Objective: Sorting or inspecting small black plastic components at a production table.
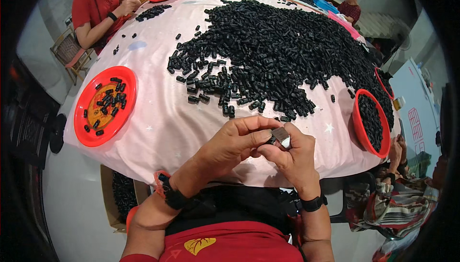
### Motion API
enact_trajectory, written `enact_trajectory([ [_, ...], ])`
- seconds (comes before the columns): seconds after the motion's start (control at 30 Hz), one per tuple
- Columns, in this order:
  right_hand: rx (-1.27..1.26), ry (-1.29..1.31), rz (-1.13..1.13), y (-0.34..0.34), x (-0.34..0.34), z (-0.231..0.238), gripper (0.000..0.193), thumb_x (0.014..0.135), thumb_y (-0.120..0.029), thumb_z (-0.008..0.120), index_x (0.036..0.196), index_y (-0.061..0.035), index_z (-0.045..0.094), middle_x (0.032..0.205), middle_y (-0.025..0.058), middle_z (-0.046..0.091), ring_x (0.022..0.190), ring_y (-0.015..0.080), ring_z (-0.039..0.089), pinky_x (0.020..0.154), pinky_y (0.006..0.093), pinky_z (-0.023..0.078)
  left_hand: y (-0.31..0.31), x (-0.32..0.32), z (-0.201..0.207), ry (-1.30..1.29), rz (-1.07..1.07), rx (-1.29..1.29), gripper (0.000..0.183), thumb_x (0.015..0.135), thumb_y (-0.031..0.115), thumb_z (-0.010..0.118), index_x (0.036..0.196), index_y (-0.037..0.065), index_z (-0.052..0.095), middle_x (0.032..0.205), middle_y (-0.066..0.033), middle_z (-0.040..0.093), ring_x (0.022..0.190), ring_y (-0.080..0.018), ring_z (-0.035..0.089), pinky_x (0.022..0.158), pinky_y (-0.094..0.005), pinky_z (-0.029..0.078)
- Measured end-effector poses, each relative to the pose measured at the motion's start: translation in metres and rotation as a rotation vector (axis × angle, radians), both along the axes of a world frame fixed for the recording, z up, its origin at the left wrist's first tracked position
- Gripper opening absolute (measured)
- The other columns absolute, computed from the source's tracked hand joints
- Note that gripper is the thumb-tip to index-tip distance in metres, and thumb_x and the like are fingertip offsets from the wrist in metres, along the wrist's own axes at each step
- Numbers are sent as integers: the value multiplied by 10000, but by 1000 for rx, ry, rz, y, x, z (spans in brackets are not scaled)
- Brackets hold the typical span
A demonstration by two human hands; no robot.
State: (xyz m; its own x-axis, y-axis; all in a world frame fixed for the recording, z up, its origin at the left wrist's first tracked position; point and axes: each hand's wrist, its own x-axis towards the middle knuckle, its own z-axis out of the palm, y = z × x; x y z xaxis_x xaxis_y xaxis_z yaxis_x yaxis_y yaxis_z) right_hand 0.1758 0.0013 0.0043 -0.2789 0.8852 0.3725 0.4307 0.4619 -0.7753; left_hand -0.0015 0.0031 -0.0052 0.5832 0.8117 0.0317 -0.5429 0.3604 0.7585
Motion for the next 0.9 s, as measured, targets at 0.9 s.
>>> enact_trajectory([
  [0.9,144,-92,-26,1,1,-9,464,722,-435,761,867,-10,641,605,100,614,510,220,628,455,305,476,-1,-1,1,82,50,63,340,920,160,584,1205,-15,522,1088,-61,605,979,-114,608,841,-235,522],
])
